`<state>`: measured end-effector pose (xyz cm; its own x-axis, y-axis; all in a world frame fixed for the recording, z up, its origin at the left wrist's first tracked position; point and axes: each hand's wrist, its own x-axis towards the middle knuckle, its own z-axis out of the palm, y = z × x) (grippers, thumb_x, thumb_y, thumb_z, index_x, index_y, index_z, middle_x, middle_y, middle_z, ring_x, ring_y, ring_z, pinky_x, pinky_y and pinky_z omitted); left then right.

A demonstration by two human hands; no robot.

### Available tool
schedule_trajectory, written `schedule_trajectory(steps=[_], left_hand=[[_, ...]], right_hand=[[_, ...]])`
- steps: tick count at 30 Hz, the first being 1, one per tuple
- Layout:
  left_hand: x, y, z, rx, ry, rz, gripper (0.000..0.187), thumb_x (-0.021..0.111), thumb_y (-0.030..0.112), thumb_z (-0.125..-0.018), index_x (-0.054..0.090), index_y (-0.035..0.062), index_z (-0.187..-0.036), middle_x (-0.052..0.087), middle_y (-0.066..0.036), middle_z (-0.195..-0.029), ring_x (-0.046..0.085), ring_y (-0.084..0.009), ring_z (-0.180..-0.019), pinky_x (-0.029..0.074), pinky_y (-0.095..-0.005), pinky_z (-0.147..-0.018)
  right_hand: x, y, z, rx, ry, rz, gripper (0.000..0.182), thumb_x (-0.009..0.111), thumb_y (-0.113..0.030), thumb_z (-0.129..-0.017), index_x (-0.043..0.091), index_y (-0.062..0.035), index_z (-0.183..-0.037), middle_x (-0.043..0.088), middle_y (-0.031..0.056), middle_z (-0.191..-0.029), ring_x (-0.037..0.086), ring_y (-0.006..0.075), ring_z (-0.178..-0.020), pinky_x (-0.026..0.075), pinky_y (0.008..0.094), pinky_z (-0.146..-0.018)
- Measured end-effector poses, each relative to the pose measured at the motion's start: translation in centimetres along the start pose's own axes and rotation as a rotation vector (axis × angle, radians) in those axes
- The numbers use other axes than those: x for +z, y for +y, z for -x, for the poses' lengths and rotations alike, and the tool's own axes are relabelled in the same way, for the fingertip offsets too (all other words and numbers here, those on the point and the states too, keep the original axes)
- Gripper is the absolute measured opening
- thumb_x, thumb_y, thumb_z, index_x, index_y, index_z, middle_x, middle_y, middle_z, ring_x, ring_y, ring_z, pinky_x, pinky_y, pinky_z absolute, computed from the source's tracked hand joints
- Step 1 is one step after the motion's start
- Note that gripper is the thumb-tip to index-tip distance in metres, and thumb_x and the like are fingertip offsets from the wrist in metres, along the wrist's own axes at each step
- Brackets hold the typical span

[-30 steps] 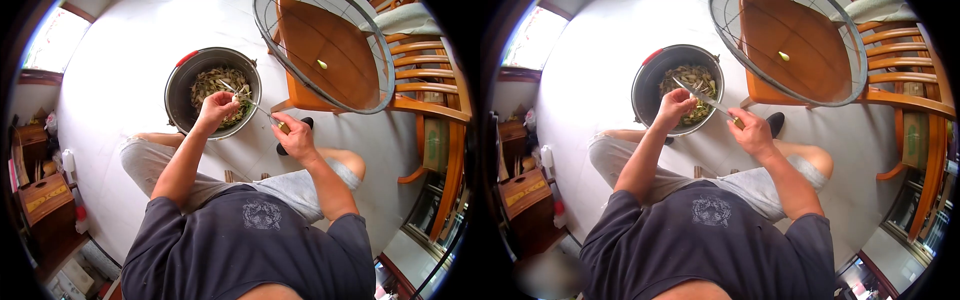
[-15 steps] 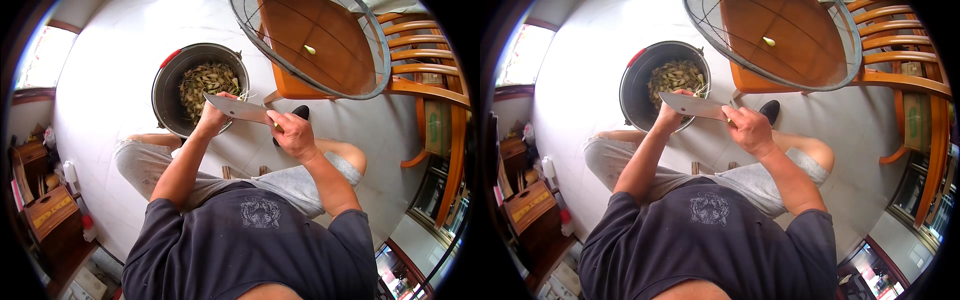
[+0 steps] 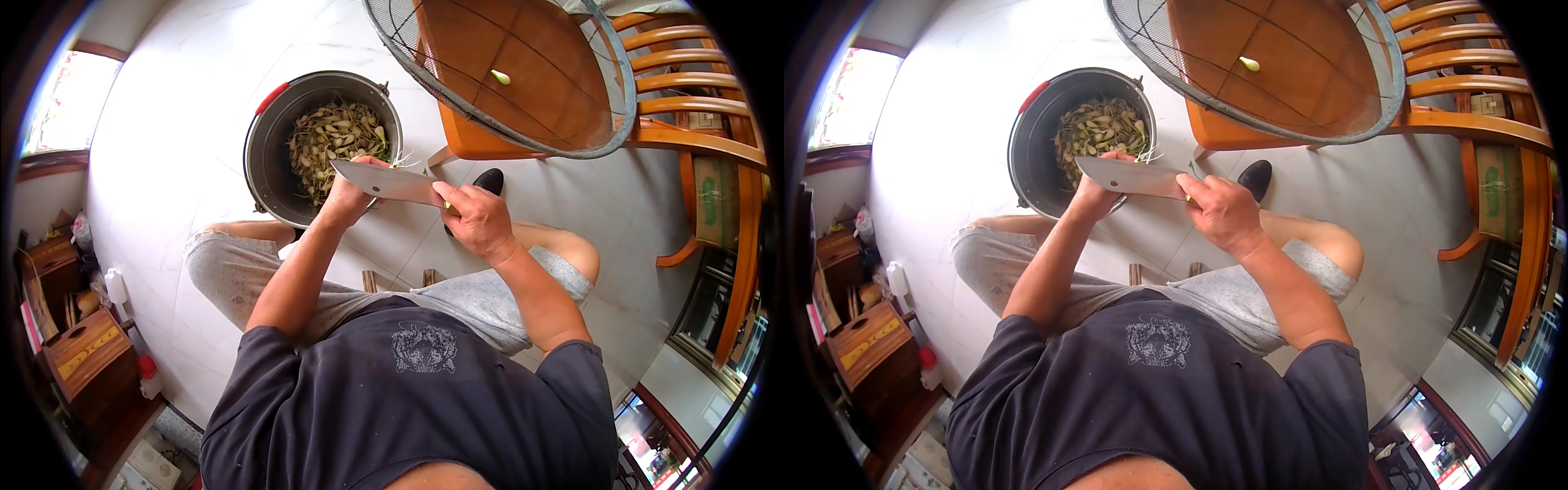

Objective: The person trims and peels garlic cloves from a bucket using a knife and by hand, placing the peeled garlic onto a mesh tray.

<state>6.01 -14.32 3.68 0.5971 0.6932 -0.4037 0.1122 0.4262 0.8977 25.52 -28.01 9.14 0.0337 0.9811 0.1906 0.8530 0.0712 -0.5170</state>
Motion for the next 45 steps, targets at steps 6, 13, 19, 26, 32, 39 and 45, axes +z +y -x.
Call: schedule_trajectory(steps=[6, 13, 19, 26, 32, 39, 45], left_hand=[[0.2, 0.2, 0.2, 0.008, 0.015, -0.042, 0.014, 0.057, -0.004, -0.079, 0.060, 0.0018, -0.091, 0.061, -0.002, -0.080, 0.056, -0.0069, -0.071, 0.044, -0.0206, -0.061], [1.2, 0.6, 0.8, -0.017, -0.017, 0.012, 0.014, 0.059, -0.003, -0.079, 0.059, 0.0001, -0.093, 0.060, -0.004, -0.076, 0.055, -0.0102, -0.063, 0.043, -0.0223, -0.056], [0.9, 0.1, 1.0, 0.069, -0.181, 0.213, 0.018, 0.069, 0.006, -0.083, 0.059, -0.0028, -0.095, 0.063, -0.005, -0.078, 0.058, -0.0105, -0.067, 0.047, -0.0236, -0.059], [0.9, 0.4, 0.9, 0.120, -0.099, 0.261, 0.023, 0.070, 0.009, -0.083, 0.061, 0.0006, -0.103, 0.067, -0.006, -0.093, 0.061, -0.0107, -0.084, 0.047, -0.0224, -0.075], [0.6, -0.6, 0.1, 0.145, 0.030, 0.404, 0.022, 0.066, 0.004, -0.084, 0.058, 0.0015, -0.104, 0.064, -0.006, -0.094, 0.061, -0.0125, -0.084, 0.048, -0.0222, -0.071], [0.3, -0.7, -0.4, 0.058, 0.117, 0.671, 0.022, 0.061, -0.003, -0.084, 0.051, 0.0002, -0.104, 0.061, -0.011, -0.092, 0.064, -0.0205, -0.081, 0.055, -0.0290, -0.070], [1.7, -0.9, 0.0, -0.064, 0.192, 0.690, 0.020, 0.063, 0.000, -0.084, 0.048, 0.0004, -0.098, 0.061, -0.013, -0.090, 0.066, -0.0230, -0.080, 0.057, -0.0322, -0.071]], right_hand=[[0.2, 0.1, 0.2, 0.001, 0.003, 0.023, 0.041, 0.070, -0.009, -0.069, 0.062, -0.0144, -0.108, 0.053, 0.0045, -0.068, 0.058, 0.0238, -0.065, 0.048, 0.0364, -0.057], [0.1, 0.0, 1.1, 0.070, -0.021, 0.010, 0.037, 0.067, -0.009, -0.072, 0.061, -0.0145, -0.108, 0.056, 0.0066, -0.069, 0.059, 0.0262, -0.068, 0.048, 0.0386, -0.059], [-0.7, 2.3, 3.0, 0.477, -0.197, 0.002, 0.028, 0.062, -0.017, -0.078, 0.064, -0.0099, -0.105, 0.065, 0.0150, -0.084, 0.062, 0.0341, -0.080, 0.050, 0.0411, -0.068], [-1.2, 1.9, 2.0, 0.529, -0.101, -0.176, 0.029, 0.060, -0.021, -0.079, 0.065, -0.0067, -0.103, 0.066, 0.0195, -0.085, 0.063, 0.0357, -0.082, 0.050, 0.0415, -0.073], [-0.7, 1.1, 1.3, 0.519, -0.084, -0.300, 0.029, 0.062, -0.022, -0.079, 0.065, -0.0068, -0.104, 0.065, 0.0185, -0.079, 0.063, 0.0342, -0.076, 0.050, 0.0389, -0.071], [-0.1, -0.4, 0.8, 0.500, -0.009, -0.484, 0.027, 0.065, -0.016, -0.081, 0.064, -0.0061, -0.106, 0.063, 0.0146, -0.069, 0.062, 0.0264, -0.063, 0.049, 0.0327, -0.063], [0.5, -1.1, 0.5, 0.398, -0.002, -0.471, 0.025, 0.066, -0.015, -0.080, 0.064, -0.0093, -0.105, 0.065, 0.0143, -0.078, 0.063, 0.0277, -0.068, 0.049, 0.0328, -0.063]])
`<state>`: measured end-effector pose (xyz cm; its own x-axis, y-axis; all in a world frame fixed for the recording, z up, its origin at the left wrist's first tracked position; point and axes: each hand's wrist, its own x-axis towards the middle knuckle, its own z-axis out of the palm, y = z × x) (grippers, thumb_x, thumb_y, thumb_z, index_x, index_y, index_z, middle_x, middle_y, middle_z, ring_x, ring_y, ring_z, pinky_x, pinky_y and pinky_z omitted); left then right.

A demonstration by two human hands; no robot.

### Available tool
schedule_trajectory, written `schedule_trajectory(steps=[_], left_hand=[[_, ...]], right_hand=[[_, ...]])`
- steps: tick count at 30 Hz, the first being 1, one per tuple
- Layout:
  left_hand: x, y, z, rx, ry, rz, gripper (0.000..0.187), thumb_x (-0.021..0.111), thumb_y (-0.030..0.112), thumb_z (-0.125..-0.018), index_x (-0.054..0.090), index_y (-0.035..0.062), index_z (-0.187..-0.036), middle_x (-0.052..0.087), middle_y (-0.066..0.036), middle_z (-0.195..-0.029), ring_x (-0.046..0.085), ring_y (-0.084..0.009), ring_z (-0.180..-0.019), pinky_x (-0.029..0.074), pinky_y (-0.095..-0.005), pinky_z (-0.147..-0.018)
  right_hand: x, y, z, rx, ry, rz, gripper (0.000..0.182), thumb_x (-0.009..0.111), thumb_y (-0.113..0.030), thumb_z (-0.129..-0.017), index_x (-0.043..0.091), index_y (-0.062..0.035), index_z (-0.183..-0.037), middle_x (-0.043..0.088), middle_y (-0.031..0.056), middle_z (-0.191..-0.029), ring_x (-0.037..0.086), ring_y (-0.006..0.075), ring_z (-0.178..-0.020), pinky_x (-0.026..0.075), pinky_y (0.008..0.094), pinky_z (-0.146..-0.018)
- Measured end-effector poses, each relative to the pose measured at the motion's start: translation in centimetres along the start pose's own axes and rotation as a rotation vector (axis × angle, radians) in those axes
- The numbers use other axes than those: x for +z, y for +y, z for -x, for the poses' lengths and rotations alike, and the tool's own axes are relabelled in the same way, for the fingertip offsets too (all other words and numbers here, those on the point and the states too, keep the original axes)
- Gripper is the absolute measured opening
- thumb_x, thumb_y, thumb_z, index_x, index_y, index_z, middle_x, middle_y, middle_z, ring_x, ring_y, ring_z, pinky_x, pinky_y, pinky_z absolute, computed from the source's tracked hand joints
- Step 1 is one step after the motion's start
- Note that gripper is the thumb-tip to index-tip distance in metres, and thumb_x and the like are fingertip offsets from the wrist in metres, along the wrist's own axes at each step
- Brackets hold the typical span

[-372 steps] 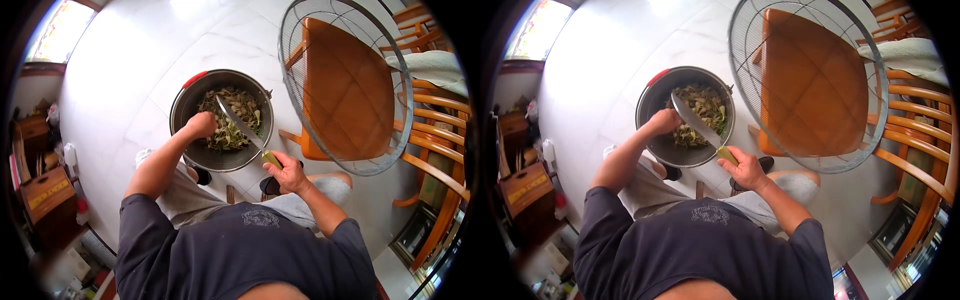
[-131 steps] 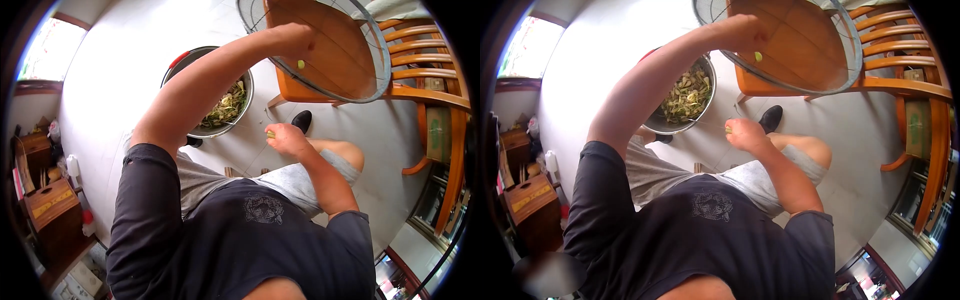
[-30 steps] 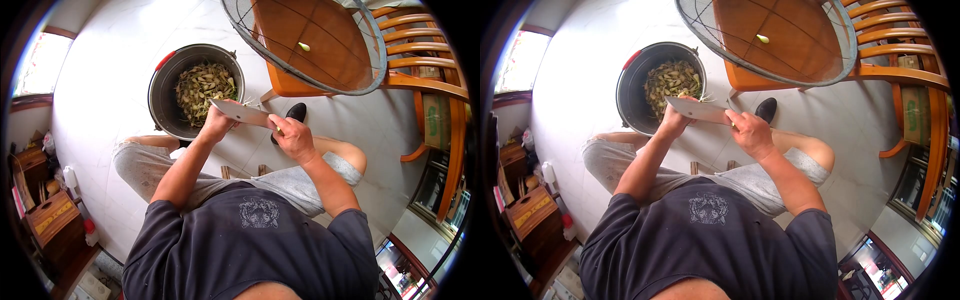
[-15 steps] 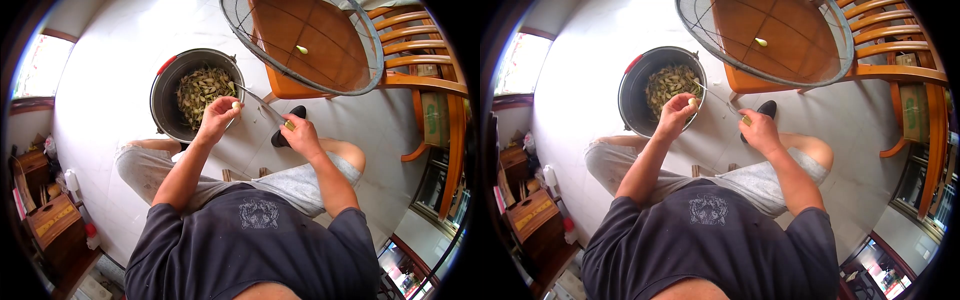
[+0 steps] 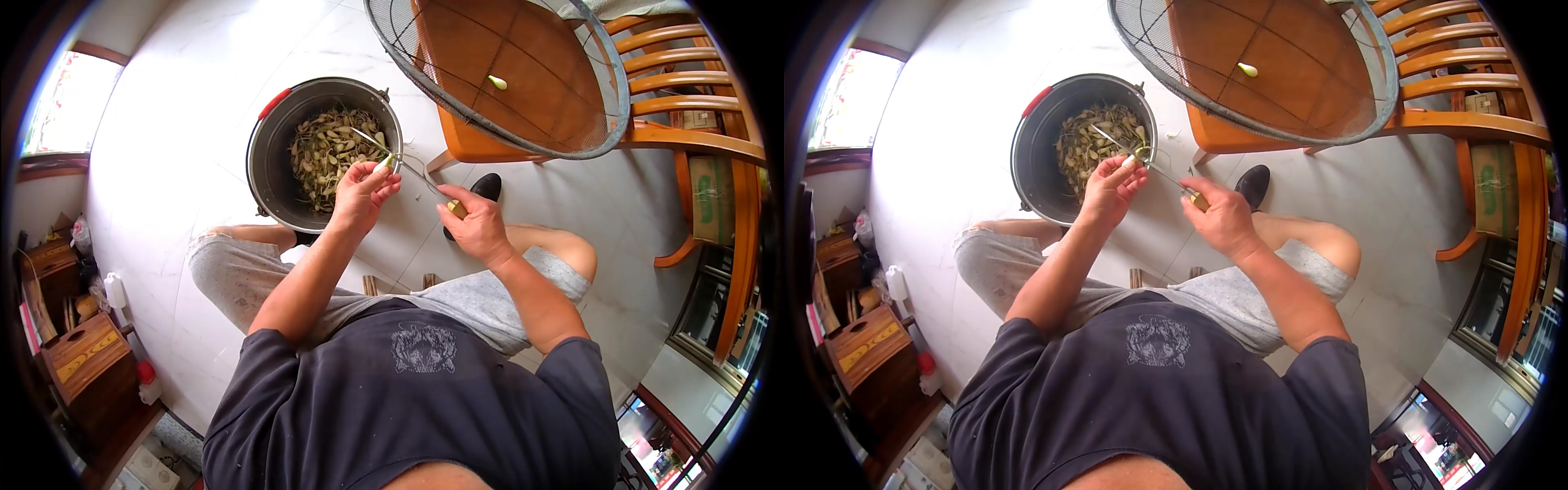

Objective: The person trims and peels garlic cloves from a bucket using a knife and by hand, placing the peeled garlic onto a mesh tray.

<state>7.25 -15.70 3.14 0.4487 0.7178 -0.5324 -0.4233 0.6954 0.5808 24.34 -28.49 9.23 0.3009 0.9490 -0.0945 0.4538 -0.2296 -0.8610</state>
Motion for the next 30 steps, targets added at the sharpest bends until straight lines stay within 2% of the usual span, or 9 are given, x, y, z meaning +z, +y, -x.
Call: schedule_trajectory(steps=[4, 10, 15, 18, 30], left_hand=[[-0.1, -0.9, 0.1, -0.014, -0.017, 0.002, 0.020, 0.064, 0.002, -0.084, 0.049, 0.0015, -0.097, 0.063, -0.012, -0.087, 0.065, -0.0211, -0.076, 0.056, -0.0311, -0.067], [0.8, -1.0, 0.7, -0.037, -0.091, 0.027, 0.017, 0.059, 0.008, -0.090, 0.053, -0.0002, -0.103, 0.065, -0.012, -0.089, 0.065, -0.0192, -0.076, 0.056, -0.0296, -0.067], [1.5, -0.9, 1.2, -0.057, -0.148, 0.003, 0.015, 0.055, 0.010, -0.092, 0.055, -0.0010, -0.102, 0.065, -0.012, -0.086, 0.065, -0.0187, -0.075, 0.055, -0.0282, -0.066], [1.4, -1.0, 1.1, -0.095, -0.165, 0.006, 0.015, 0.054, 0.010, -0.092, 0.054, -0.0009, -0.102, 0.065, -0.012, -0.085, 0.064, -0.0185, -0.074, 0.055, -0.0275, -0.065], [1.4, -1.3, 0.8, -0.113, -0.213, -0.020, 0.011, 0.056, 0.010, -0.092, 0.051, 0.0018, -0.098, 0.064, -0.011, -0.086, 0.064, -0.0177, -0.073, 0.053, -0.0266, -0.062]], right_hand=[[0.2, -0.1, 0.1, -0.064, 0.018, 0.107, 0.025, 0.065, -0.015, -0.079, 0.063, -0.0115, -0.104, 0.064, 0.0123, -0.081, 0.062, 0.0294, -0.071, 0.050, 0.0352, -0.063], [0.2, 0.5, 0.0, -0.179, 0.041, 0.288, 0.029, 0.064, -0.013, -0.077, 0.061, -0.0147, -0.106, 0.062, 0.0093, -0.077, 0.061, 0.0306, -0.070, 0.050, 0.0385, -0.062], [-0.1, 0.8, 0.1, -0.201, 0.061, 0.370, 0.031, 0.063, -0.013, -0.076, 0.060, -0.0148, -0.107, 0.062, 0.0088, -0.077, 0.061, 0.0305, -0.070, 0.050, 0.0387, -0.062], [-0.3, 0.1, 0.3, -0.169, 0.080, 0.353, 0.026, 0.066, -0.009, -0.078, 0.063, -0.0112, -0.103, 0.063, 0.0105, -0.077, 0.060, 0.0294, -0.069, 0.049, 0.0360, -0.061], [-0.5, 0.4, 0.4, -0.168, 0.095, 0.335, 0.024, 0.067, -0.012, -0.079, 0.064, -0.0109, -0.103, 0.061, 0.0114, -0.074, 0.061, 0.0296, -0.066, 0.049, 0.0361, -0.059]])
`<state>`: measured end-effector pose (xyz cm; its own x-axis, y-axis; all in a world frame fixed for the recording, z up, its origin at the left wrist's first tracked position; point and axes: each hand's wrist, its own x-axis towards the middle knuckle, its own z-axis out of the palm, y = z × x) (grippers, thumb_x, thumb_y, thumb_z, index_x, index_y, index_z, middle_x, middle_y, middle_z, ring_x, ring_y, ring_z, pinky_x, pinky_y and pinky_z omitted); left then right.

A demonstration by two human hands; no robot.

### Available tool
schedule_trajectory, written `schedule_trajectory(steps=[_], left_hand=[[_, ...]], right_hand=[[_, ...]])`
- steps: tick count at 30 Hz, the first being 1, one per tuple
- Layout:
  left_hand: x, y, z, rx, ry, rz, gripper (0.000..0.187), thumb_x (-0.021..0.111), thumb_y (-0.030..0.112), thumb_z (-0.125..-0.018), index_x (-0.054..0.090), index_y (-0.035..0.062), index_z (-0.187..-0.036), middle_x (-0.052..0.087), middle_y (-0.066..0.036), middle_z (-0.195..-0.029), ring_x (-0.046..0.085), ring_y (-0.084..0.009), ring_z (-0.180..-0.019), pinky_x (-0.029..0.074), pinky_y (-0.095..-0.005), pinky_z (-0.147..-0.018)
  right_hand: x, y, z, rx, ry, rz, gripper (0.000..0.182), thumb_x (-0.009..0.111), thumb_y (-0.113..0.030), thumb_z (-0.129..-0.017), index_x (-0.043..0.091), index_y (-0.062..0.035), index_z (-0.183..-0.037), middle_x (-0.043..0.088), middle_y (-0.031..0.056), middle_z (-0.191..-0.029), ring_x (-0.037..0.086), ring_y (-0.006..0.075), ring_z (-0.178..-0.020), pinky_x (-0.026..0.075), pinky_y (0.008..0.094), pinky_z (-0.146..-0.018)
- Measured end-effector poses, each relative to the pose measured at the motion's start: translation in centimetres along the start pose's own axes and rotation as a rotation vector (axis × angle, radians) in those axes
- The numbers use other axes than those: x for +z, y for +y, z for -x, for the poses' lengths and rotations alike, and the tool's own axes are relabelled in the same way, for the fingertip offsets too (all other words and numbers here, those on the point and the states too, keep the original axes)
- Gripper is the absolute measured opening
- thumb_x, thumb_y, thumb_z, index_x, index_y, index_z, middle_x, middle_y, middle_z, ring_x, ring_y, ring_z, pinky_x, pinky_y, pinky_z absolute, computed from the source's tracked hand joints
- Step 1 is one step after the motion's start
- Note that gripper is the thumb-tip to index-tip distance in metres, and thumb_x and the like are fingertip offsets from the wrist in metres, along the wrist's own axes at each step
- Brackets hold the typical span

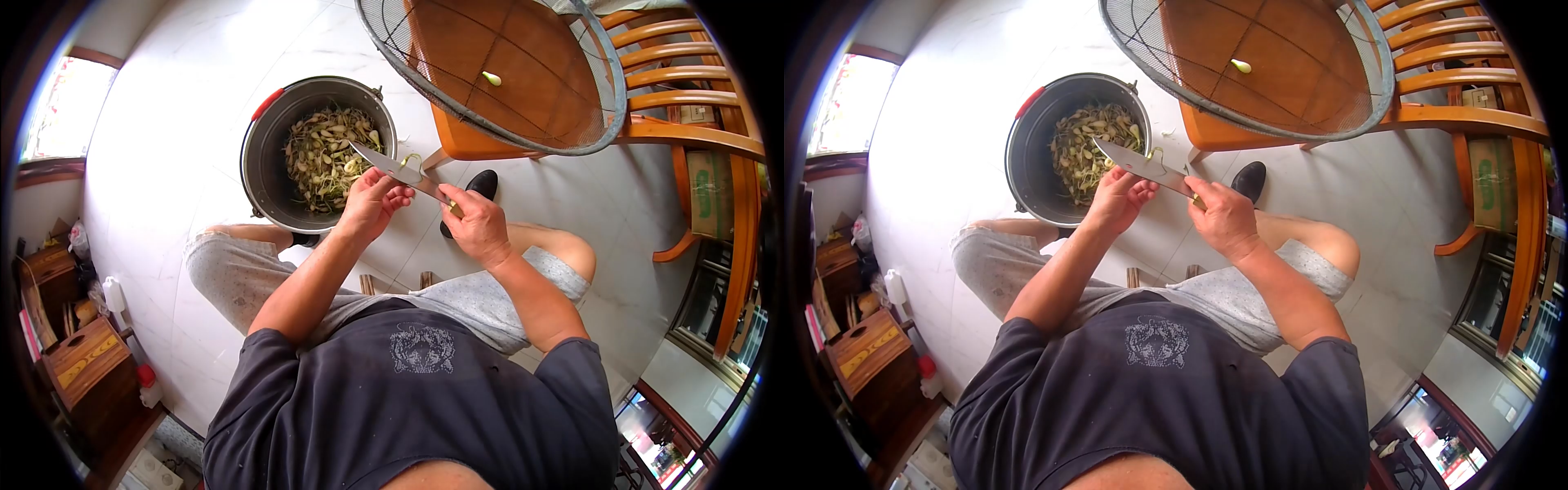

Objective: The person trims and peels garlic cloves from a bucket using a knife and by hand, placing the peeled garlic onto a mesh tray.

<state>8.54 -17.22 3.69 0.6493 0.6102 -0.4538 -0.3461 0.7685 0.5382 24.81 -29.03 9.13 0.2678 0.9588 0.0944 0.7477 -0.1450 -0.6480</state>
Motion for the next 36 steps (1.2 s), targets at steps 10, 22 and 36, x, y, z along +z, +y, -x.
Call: schedule_trajectory(steps=[10, 22, 36], left_hand=[[0.0, -0.3, -0.1, 0.011, 0.009, 0.004, 0.010, 0.055, 0.009, -0.092, 0.049, 0.0028, -0.097, 0.063, -0.010, -0.084, 0.064, -0.0175, -0.072, 0.053, -0.0266, -0.062], [-0.1, 0.1, 0.0, 0.037, -0.093, -0.016, 0.012, 0.055, 0.006, -0.091, 0.051, -0.0003, -0.101, 0.063, -0.014, -0.090, 0.063, -0.0183, -0.076, 0.053, -0.0278, -0.066], [2.7, 4.4, 1.6, 0.043, -0.355, 0.151, 0.026, 0.049, 0.020, -0.096, 0.052, 0.0019, -0.115, 0.061, -0.014, -0.098, 0.060, -0.0179, -0.078, 0.051, -0.0283, -0.065]], right_hand=[[-0.1, -0.2, 0.0, 0.008, -0.025, 0.006, 0.024, 0.066, -0.011, -0.079, 0.065, -0.0104, -0.102, 0.062, 0.0109, -0.074, 0.061, 0.0294, -0.066, 0.049, 0.0361, -0.060], [0.6, 3.4, 2.1, 0.279, -0.160, -0.005, 0.025, 0.061, -0.016, -0.078, 0.064, -0.0088, -0.102, 0.066, 0.0163, -0.087, 0.062, 0.0351, -0.080, 0.050, 0.0421, -0.071], [-1.1, 3.1, 0.3, 0.377, -0.284, -0.002, 0.035, 0.060, -0.026, -0.078, 0.064, -0.0074, -0.107, 0.065, 0.0212, -0.094, 0.061, 0.0364, -0.091, 0.049, 0.0413, -0.082]])
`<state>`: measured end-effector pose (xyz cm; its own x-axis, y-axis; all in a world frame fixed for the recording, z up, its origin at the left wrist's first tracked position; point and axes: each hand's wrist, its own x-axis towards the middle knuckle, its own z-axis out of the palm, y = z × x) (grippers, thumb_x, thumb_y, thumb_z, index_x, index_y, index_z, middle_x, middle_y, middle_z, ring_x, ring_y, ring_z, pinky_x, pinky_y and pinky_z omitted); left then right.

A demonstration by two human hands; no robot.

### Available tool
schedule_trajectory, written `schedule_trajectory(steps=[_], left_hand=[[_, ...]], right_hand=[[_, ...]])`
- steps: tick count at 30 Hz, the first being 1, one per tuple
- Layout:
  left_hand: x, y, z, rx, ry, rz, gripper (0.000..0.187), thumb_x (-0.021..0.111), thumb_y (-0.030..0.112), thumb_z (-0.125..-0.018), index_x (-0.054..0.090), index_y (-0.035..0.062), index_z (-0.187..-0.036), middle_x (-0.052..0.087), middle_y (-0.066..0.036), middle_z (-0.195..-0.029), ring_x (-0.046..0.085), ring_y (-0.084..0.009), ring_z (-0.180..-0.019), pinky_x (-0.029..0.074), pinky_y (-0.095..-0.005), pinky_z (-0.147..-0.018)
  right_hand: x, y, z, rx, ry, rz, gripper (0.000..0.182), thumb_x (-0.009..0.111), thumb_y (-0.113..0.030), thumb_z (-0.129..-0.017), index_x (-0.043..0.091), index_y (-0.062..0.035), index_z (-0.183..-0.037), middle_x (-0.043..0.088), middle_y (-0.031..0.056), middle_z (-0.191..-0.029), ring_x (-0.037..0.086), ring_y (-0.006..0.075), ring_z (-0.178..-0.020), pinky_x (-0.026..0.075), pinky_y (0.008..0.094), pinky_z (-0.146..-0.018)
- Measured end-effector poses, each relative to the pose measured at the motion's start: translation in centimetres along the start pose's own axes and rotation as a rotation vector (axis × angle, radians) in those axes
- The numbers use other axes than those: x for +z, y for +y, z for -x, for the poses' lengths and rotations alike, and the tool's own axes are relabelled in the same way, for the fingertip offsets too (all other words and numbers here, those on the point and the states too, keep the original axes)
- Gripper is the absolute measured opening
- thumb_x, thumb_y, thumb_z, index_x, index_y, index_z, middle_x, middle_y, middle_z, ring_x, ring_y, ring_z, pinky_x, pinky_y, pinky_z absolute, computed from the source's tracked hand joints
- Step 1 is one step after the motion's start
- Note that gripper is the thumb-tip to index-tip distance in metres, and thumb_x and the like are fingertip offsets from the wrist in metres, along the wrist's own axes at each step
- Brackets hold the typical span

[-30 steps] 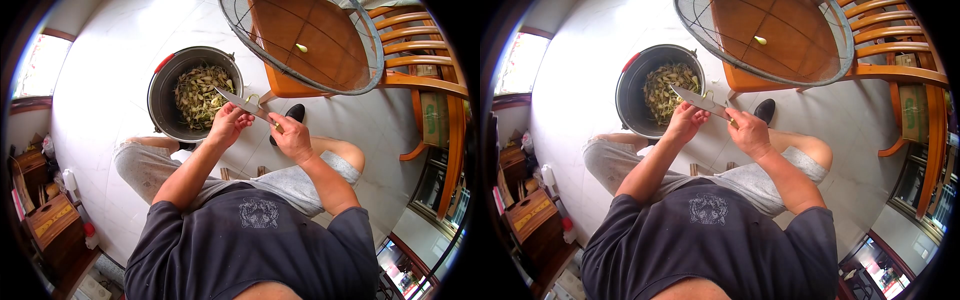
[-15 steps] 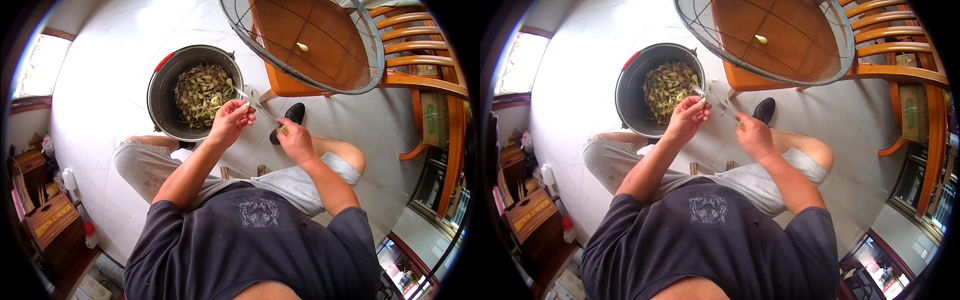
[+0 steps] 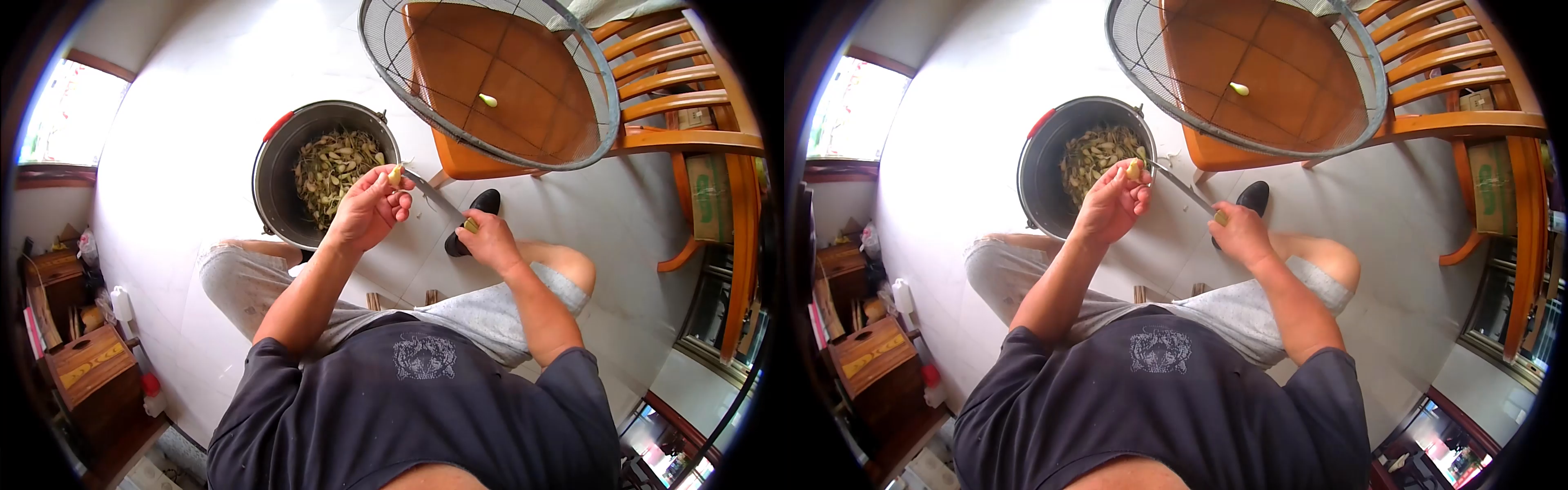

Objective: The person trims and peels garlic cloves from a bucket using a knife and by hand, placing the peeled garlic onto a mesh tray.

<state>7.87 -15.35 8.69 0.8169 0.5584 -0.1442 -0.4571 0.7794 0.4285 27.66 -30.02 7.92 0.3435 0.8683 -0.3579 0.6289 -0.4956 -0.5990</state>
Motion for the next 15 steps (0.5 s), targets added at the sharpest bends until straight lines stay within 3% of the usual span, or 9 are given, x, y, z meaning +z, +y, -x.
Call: schedule_trajectory(steps=[3, 6, 9, 12, 15], left_hand=[[0.6, 0.2, -0.1, -0.011, 0.014, 0.016, 0.026, 0.050, 0.022, -0.096, 0.052, 0.0032, -0.114, 0.061, -0.011, -0.093, 0.058, -0.0159, -0.074, 0.048, -0.0265, -0.062], [1.5, 0.7, -0.2, -0.025, 0.042, -0.039, 0.024, 0.051, 0.023, -0.096, 0.054, 0.0042, -0.111, 0.061, -0.009, -0.089, 0.056, -0.0143, -0.070, 0.045, -0.0249, -0.058], [2.2, 1.0, 0.5, -0.023, 0.078, -0.191, 0.022, 0.052, 0.022, -0.095, 0.054, 0.0038, -0.108, 0.062, -0.009, -0.087, 0.057, -0.0143, -0.068, 0.045, -0.0246, -0.058], [2.4, 0.6, 2.1, -0.067, 0.131, -0.395, 0.020, 0.058, 0.017, -0.092, 0.055, 0.0018, -0.104, 0.063, -0.009, -0.085, 0.059, -0.0143, -0.067, 0.046, -0.0244, -0.058], [1.6, -0.4, 3.8, -0.105, 0.132, -0.570, 0.018, 0.061, 0.012, -0.090, 0.055, 0.0002, -0.102, 0.064, -0.010, -0.085, 0.058, -0.0128, -0.068, 0.048, -0.0250, -0.060]], right_hand=[[-0.1, -0.4, 0.1, 0.017, -0.010, -0.030, 0.036, 0.061, -0.026, -0.078, 0.064, -0.0072, -0.108, 0.065, 0.0218, -0.093, 0.061, 0.0367, -0.092, 0.049, 0.0411, -0.082], [0.3, 0.0, 0.1, -0.066, 0.030, -0.075, 0.035, 0.064, -0.028, -0.077, 0.063, -0.0025, -0.102, 0.065, 0.0215, -0.087, 0.062, 0.0368, -0.082, 0.050, 0.0403, -0.077], [-0.7, -1.3, 0.0, 0.091, -0.196, -0.238, 0.031, 0.068, -0.025, -0.078, 0.060, 0.0021, -0.090, 0.065, 0.0156, -0.077, 0.062, 0.0269, -0.067, 0.051, 0.0350, -0.067], [-1.7, -4.3, 0.7, 0.170, -0.334, -0.665, 0.020, 0.067, -0.016, -0.081, 0.057, 0.0004, -0.084, 0.058, 0.0047, -0.069, 0.055, 0.0088, -0.060, 0.045, 0.0238, -0.054], [-0.8, -4.8, 0.3, 0.040, -0.357, -0.817, 0.024, 0.068, -0.014, -0.081, 0.056, 0.0014, -0.094, 0.060, 0.0032, -0.076, 0.056, 0.0096, -0.063, 0.045, 0.0231, -0.055]])
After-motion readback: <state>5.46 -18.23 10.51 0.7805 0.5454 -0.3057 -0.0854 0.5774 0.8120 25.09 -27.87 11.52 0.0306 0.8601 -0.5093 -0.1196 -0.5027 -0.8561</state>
